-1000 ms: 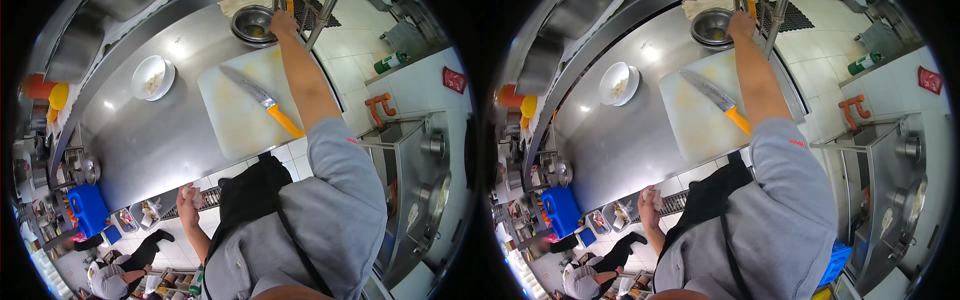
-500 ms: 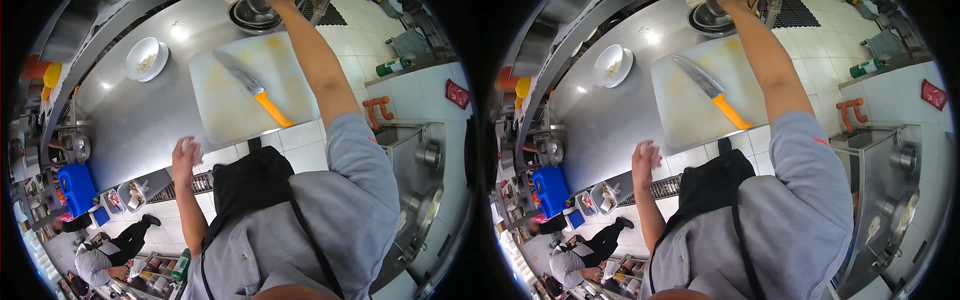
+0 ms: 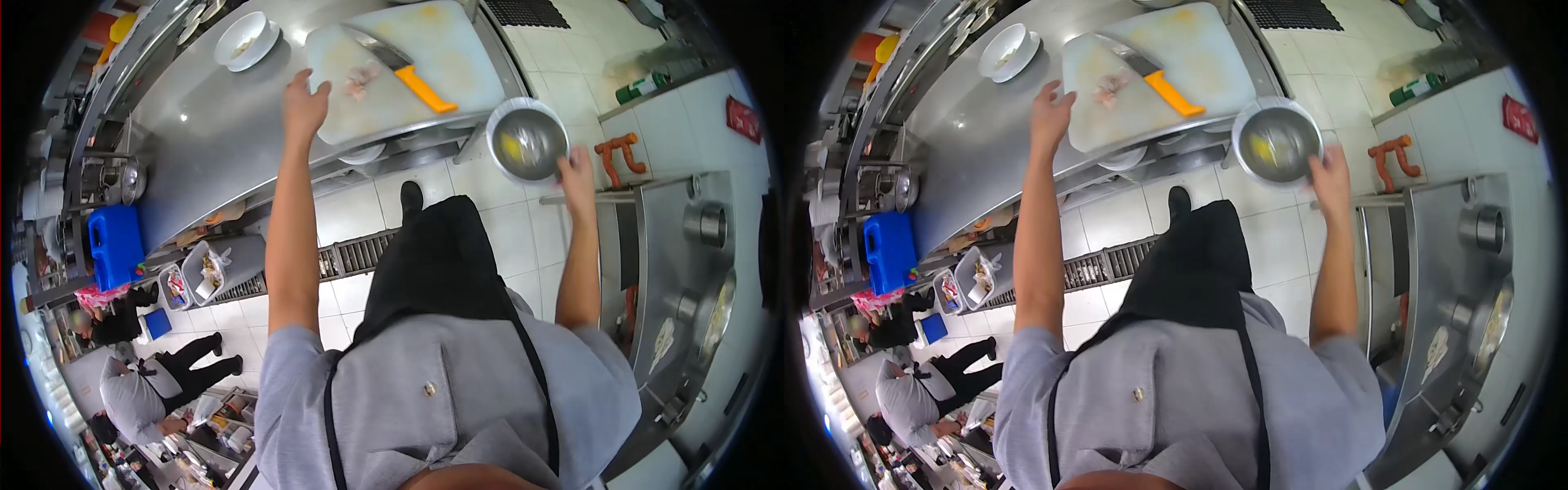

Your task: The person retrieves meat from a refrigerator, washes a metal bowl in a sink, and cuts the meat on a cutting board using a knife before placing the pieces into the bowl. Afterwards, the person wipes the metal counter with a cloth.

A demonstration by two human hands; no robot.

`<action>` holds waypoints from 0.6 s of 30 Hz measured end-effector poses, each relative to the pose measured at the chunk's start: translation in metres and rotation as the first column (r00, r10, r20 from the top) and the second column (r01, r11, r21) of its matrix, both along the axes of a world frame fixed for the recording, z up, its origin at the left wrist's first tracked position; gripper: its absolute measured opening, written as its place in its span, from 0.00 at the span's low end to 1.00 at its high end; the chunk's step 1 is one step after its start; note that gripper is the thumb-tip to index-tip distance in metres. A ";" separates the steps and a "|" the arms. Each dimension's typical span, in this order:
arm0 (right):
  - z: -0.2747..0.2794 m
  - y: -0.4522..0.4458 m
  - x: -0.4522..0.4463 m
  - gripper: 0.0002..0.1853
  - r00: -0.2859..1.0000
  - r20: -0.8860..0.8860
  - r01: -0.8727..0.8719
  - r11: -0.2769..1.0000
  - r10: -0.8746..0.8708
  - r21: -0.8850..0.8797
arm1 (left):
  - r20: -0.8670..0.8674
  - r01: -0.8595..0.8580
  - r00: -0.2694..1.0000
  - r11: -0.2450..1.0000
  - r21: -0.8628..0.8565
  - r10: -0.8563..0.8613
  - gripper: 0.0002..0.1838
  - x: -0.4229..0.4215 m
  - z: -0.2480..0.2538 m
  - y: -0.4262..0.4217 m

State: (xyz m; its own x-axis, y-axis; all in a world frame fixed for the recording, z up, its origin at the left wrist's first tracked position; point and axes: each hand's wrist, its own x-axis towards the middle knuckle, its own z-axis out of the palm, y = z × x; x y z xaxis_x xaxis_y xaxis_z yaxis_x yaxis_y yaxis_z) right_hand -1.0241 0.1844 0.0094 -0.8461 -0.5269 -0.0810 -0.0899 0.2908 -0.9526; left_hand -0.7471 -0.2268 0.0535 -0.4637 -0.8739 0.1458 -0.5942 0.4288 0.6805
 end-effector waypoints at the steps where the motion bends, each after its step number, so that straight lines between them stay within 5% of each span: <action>1: -0.014 0.053 0.020 0.09 0.983 0.154 0.102 0.994 -0.105 0.026 | -0.060 -0.090 0.995 0.988 -0.125 0.083 0.29 0.009 0.003 0.019; 4: -0.071 0.203 0.072 0.08 0.902 0.259 0.321 0.938 -0.345 0.129 | -0.249 -0.026 0.968 0.999 0.025 0.031 0.25 0.027 -0.045 0.076; 5: -0.066 0.238 0.092 0.10 0.851 0.337 0.369 0.915 -0.404 0.164 | -0.282 0.042 0.958 0.956 0.289 0.044 0.23 0.033 -0.060 0.102; 6: -0.056 0.266 0.112 0.13 0.820 0.341 0.439 0.887 -0.460 0.142 | -0.307 0.121 0.950 0.844 0.522 0.054 0.21 0.040 -0.074 0.126; 8: -0.033 0.321 0.136 0.16 0.818 0.323 0.449 0.879 -0.476 0.160 | -0.056 0.074 0.997 0.582 0.810 -0.049 0.20 0.063 -0.120 0.157; 10: -0.015 0.377 0.138 0.17 0.827 0.329 0.426 0.890 -0.456 0.163 | 0.119 0.096 0.958 0.682 0.725 -0.261 0.23 0.084 -0.149 0.207; 12: 0.003 0.436 0.155 0.20 0.861 0.259 0.395 0.896 -0.438 0.203 | 0.001 0.292 0.926 0.716 0.634 -0.378 0.24 0.112 -0.186 0.248; 13: 0.013 0.461 0.157 0.22 0.861 0.190 0.421 0.871 -0.472 0.253 | -0.095 0.166 0.980 0.444 0.880 -0.176 0.22 0.112 -0.172 0.282; 14: 0.022 0.483 0.167 0.23 0.856 0.161 0.444 0.857 -0.492 0.262 | -0.040 0.101 0.984 0.360 0.928 -0.174 0.21 0.114 -0.167 0.307; 18: 0.025 0.594 0.214 0.17 0.806 0.115 0.513 0.782 -0.581 0.353 | 0.119 0.002 0.954 0.401 0.916 -0.276 0.24 0.105 -0.177 0.364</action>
